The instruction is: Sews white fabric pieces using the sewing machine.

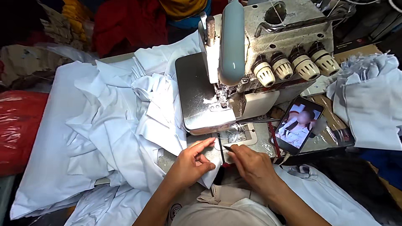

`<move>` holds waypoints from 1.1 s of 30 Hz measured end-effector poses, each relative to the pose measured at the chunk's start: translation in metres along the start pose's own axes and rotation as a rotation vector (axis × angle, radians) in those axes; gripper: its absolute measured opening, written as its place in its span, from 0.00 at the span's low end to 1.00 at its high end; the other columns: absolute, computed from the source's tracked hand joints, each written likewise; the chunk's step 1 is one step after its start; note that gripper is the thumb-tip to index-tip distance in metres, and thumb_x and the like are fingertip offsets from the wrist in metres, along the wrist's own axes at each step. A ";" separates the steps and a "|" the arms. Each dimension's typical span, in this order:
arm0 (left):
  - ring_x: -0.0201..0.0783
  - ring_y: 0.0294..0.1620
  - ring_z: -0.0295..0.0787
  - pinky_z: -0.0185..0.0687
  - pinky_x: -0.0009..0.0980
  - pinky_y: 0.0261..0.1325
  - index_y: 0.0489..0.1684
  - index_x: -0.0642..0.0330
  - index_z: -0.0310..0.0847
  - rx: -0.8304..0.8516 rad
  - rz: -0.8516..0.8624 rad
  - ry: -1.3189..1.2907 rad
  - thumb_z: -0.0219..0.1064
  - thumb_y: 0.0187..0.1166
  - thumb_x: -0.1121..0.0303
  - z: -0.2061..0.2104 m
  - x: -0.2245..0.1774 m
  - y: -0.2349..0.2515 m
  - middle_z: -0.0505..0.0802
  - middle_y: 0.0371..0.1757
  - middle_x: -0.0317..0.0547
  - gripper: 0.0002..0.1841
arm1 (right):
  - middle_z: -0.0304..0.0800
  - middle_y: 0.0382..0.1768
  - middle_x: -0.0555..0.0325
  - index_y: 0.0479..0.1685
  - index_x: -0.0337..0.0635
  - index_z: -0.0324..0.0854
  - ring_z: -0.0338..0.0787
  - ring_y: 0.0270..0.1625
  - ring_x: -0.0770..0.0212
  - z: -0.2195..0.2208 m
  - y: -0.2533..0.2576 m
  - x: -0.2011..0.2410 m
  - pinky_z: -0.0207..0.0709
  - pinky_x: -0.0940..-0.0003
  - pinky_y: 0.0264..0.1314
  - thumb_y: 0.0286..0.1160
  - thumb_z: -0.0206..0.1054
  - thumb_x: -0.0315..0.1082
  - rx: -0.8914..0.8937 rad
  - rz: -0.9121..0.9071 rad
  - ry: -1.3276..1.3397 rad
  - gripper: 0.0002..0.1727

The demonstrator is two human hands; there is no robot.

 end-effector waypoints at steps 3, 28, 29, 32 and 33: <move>0.22 0.36 0.91 0.90 0.19 0.39 0.44 0.59 0.93 -0.284 0.183 0.275 0.78 0.67 0.68 -0.004 0.005 -0.021 0.91 0.60 0.43 0.10 | 0.90 0.39 0.42 0.58 0.34 0.87 0.92 0.39 0.40 -0.009 -0.006 -0.020 0.84 0.45 0.36 0.85 0.60 0.41 -0.004 0.168 -0.165 0.20; 0.20 0.61 0.83 0.89 0.17 0.40 0.54 0.41 0.82 -0.493 0.143 -0.012 0.82 0.67 0.51 -0.050 -0.001 -0.138 0.80 0.65 0.34 0.21 | 0.90 0.39 0.58 0.37 0.47 0.86 0.89 0.53 0.56 0.014 0.078 0.129 0.72 0.51 0.68 0.84 0.58 0.36 0.172 -0.710 0.410 0.11; 0.19 0.56 0.84 0.83 0.14 0.38 0.53 0.44 0.82 -0.479 0.161 0.063 0.80 0.69 0.50 -0.052 -0.005 -0.140 0.85 0.61 0.35 0.20 | 0.89 0.35 0.59 0.37 0.47 0.86 0.89 0.49 0.57 0.012 0.081 0.131 0.72 0.52 0.67 0.84 0.58 0.36 0.182 -0.723 0.396 0.12; 0.20 0.47 0.91 0.88 0.19 0.51 0.56 0.52 0.76 -0.383 0.253 0.091 0.74 0.77 0.52 -0.049 -0.013 -0.140 0.93 0.43 0.29 0.20 | 0.82 0.26 0.62 0.34 0.48 0.86 0.86 0.39 0.59 0.009 0.082 0.140 0.71 0.53 0.63 0.82 0.60 0.35 0.204 -0.750 0.377 0.11; 0.20 0.43 0.91 0.88 0.19 0.51 0.56 0.53 0.74 -0.373 0.255 0.080 0.74 0.78 0.53 -0.048 -0.014 -0.139 0.93 0.39 0.29 0.20 | 0.82 0.25 0.61 0.33 0.47 0.86 0.85 0.37 0.58 0.009 0.080 0.143 0.73 0.53 0.61 0.81 0.60 0.34 0.202 -0.750 0.379 0.11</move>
Point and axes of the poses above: each hand's wrist, its own y-axis towards the middle knuckle, its own z-axis out of the palm, x = y × z, the point moved 4 cm from there along y, towards the middle knuckle
